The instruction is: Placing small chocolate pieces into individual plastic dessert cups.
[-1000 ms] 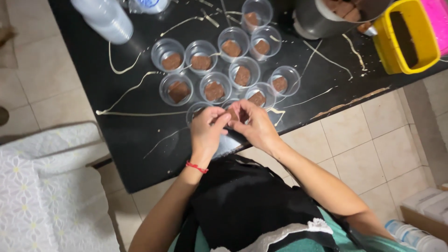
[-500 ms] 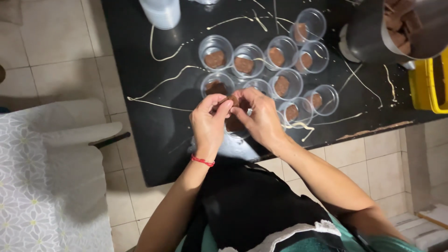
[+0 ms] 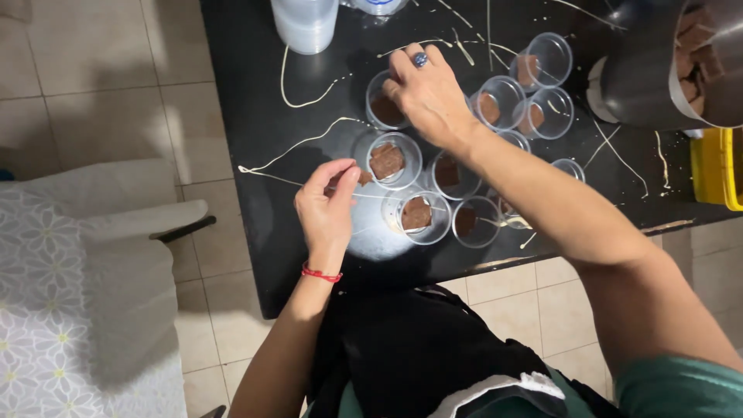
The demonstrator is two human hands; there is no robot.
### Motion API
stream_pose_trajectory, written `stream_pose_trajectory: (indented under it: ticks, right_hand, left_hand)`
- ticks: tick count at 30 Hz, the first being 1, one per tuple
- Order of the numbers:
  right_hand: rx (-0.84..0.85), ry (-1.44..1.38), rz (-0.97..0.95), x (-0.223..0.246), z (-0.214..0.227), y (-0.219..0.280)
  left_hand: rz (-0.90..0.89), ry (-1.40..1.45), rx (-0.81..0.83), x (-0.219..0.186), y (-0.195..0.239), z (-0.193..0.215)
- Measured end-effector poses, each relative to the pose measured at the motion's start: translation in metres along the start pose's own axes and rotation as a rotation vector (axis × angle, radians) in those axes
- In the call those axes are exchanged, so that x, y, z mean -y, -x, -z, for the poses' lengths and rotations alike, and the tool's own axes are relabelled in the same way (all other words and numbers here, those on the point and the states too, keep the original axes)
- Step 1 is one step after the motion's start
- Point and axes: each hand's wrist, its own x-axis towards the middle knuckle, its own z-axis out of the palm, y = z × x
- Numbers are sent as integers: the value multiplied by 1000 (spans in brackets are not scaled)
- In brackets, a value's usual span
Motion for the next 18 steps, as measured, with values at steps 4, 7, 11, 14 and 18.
stream_pose_trajectory:
  ticks: [4, 7, 11, 14, 18]
  right_hand:
    - [40, 74, 65, -2, -7, -10]
    - [54, 117, 88, -2, -10, -13]
    - [68, 120, 85, -3, -9, -13]
    - [85, 60, 70, -4, -5, -10]
    - [16, -48, 27, -14, 10, 5]
  left_hand:
    - [15, 60, -1, 10, -3, 9]
    - [-4, 131, 10, 15, -4, 11]
    - [-5, 131, 53, 17, -7, 7]
    - [14, 114, 92, 6, -8, 4]
    - [-64, -6, 128, -17, -13, -1]
